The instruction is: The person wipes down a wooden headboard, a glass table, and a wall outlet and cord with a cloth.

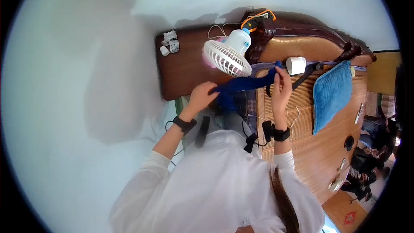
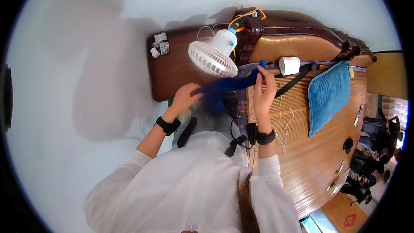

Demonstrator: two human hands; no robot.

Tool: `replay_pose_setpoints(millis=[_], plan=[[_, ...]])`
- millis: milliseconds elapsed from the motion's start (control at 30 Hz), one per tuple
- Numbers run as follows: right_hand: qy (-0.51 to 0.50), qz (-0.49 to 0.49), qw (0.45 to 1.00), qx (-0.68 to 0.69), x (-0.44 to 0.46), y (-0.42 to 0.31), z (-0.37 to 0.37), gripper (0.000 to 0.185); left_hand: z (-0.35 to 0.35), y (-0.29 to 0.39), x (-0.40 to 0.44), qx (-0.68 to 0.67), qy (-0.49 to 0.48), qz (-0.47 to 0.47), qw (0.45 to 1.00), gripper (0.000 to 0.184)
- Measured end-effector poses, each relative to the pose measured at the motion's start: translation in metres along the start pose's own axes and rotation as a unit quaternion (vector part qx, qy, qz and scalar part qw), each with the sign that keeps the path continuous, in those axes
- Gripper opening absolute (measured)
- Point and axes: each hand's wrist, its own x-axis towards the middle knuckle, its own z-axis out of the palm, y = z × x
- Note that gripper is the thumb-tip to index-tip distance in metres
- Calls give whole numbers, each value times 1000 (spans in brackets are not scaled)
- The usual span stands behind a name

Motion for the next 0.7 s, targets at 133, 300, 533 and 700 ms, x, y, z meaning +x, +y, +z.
replay_pose_setpoints(millis=[133, 300, 533, 700], plan=[[19, -32, 999, -18, -1, -26, 39, 36, -38, 17, -21, 15, 94, 43, 995, 24], [-45, -151, 983, -98, 21, -23, 83, 60, -36, 45, -17, -36, 191, 82, 978, 19], [-60, -241, 951, -186, 53, -5, 123, 69, -8, 67, -17, -41, 261, -38, 964, 22], [-102, -206, 942, -244, 72, 16, 121, 64, 14, 86, -3, -48, 295, -97, 949, 27]])
